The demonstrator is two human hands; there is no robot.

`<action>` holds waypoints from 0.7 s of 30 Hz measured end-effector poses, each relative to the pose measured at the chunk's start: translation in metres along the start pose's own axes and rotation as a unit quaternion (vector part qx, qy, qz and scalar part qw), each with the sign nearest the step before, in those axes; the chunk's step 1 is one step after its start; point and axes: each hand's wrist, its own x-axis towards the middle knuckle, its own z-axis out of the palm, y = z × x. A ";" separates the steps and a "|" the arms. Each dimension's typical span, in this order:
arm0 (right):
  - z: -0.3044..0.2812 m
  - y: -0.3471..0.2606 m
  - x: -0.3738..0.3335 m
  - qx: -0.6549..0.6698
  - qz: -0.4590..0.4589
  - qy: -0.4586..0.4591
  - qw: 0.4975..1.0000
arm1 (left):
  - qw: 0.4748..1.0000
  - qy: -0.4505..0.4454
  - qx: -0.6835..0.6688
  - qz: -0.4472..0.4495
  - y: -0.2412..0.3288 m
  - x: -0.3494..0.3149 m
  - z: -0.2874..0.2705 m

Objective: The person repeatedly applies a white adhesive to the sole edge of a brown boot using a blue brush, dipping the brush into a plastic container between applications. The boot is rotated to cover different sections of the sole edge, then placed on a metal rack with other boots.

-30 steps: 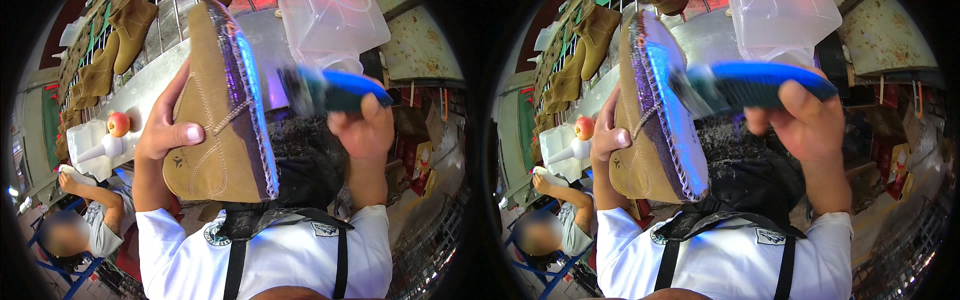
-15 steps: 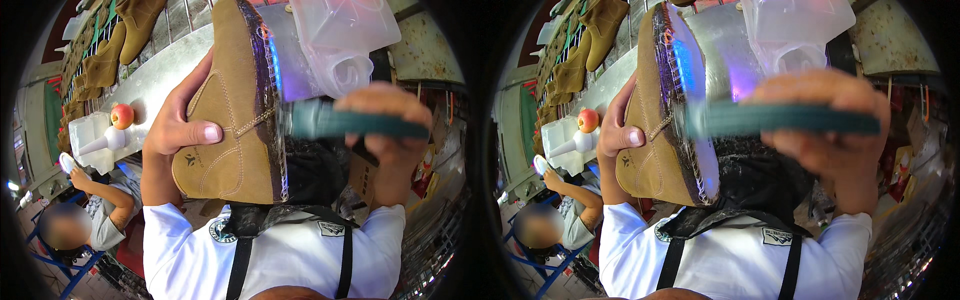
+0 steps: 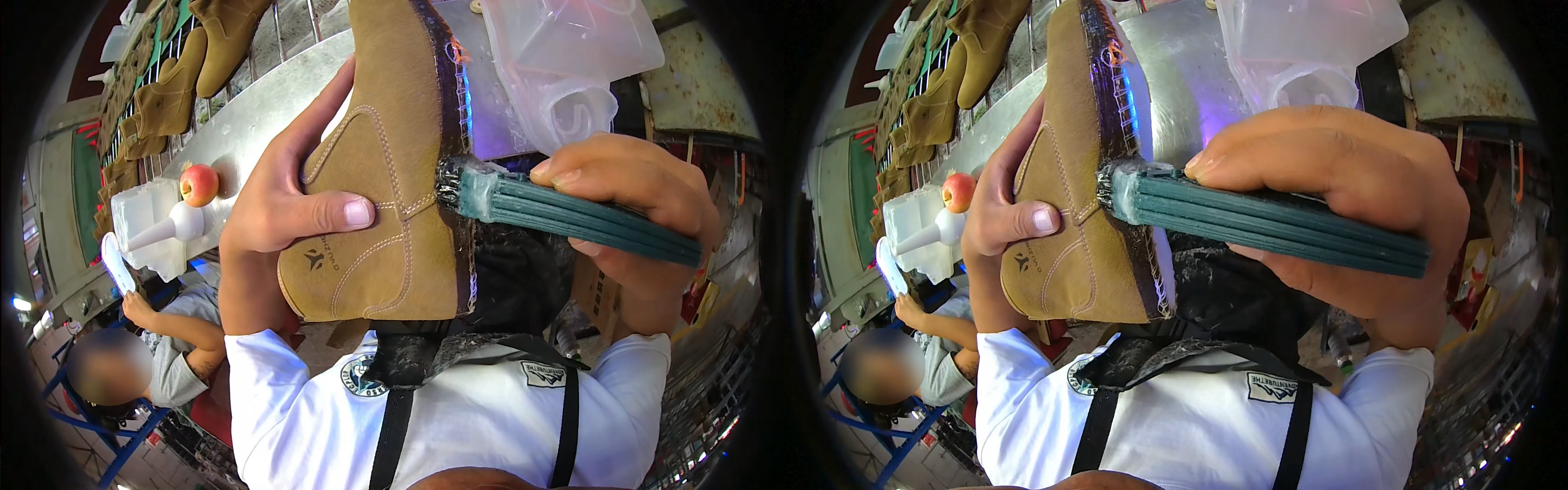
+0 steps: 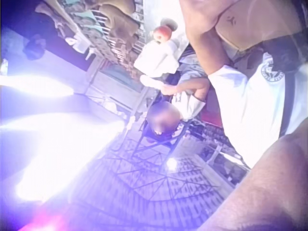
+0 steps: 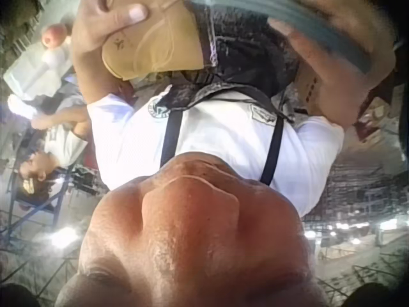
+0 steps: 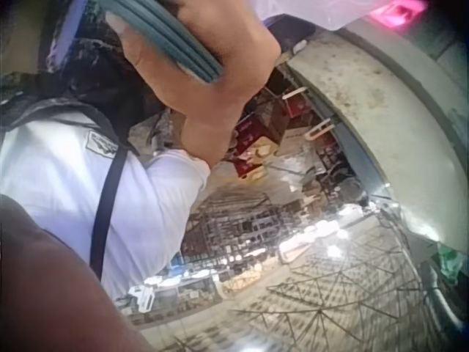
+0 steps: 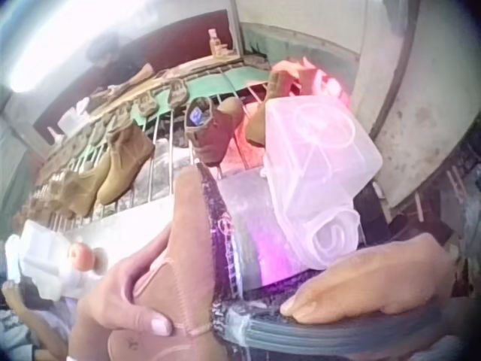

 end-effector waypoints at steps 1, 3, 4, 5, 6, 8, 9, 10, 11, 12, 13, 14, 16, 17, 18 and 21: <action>-0.001 0.001 0.001 0.003 -0.002 -0.004 1.000 | 1.000 -0.001 0.004 0.001 0.000 0.000 0.000; -0.003 0.002 0.002 0.007 -0.006 -0.011 1.000 | 1.000 -0.002 0.011 0.002 0.000 0.000 -0.001; -0.003 0.002 0.003 0.007 -0.006 -0.014 1.000 | 1.000 -0.003 0.013 0.001 -0.001 0.000 -0.002; -0.004 0.002 0.003 0.006 -0.006 -0.017 1.000 | 1.000 -0.005 0.015 0.000 -0.001 0.001 -0.003; -0.006 0.002 0.003 0.005 -0.004 -0.020 1.000 | 1.000 -0.008 0.016 -0.001 -0.002 0.001 -0.004; -0.006 0.001 0.003 0.002 0.000 -0.021 1.000 | 1.000 -0.008 0.009 -0.001 -0.004 0.000 -0.004; -0.004 0.000 0.003 0.001 0.003 -0.018 1.000 | 1.000 -0.008 0.006 -0.002 -0.005 0.000 -0.004; -0.004 0.000 0.002 0.001 0.006 -0.019 1.000 | 1.000 -0.006 -0.001 -0.005 -0.006 0.000 -0.004; -0.003 0.000 0.002 0.002 0.009 -0.020 1.000 | 1.000 -0.003 -0.007 -0.009 -0.007 0.000 -0.004; -0.005 0.000 0.002 0.002 0.013 -0.023 1.000 | 1.000 -0.003 -0.014 -0.012 -0.007 0.000 -0.003; -0.004 0.000 0.000 0.012 0.020 -0.020 1.000 | 1.000 -0.005 -0.023 -0.015 -0.007 0.001 -0.002; -0.004 0.000 -0.001 0.022 0.026 -0.016 0.999 | 0.999 -0.006 -0.032 -0.019 -0.007 0.001 -0.001; 0.001 0.006 -0.006 0.054 0.032 -0.008 0.998 | 0.999 0.004 -0.039 -0.022 -0.009 -0.002 0.000; 0.002 0.009 -0.007 0.062 0.031 -0.009 0.998 | 0.999 0.011 -0.037 -0.024 -0.010 -0.004 0.000; 0.000 0.010 -0.008 0.052 0.032 -0.015 0.998 | 0.999 0.010 -0.038 -0.028 -0.010 -0.001 0.000; 0.001 0.015 -0.011 0.086 0.037 -0.007 0.996 | 0.998 -0.003 -0.041 -0.039 -0.008 0.003 -0.001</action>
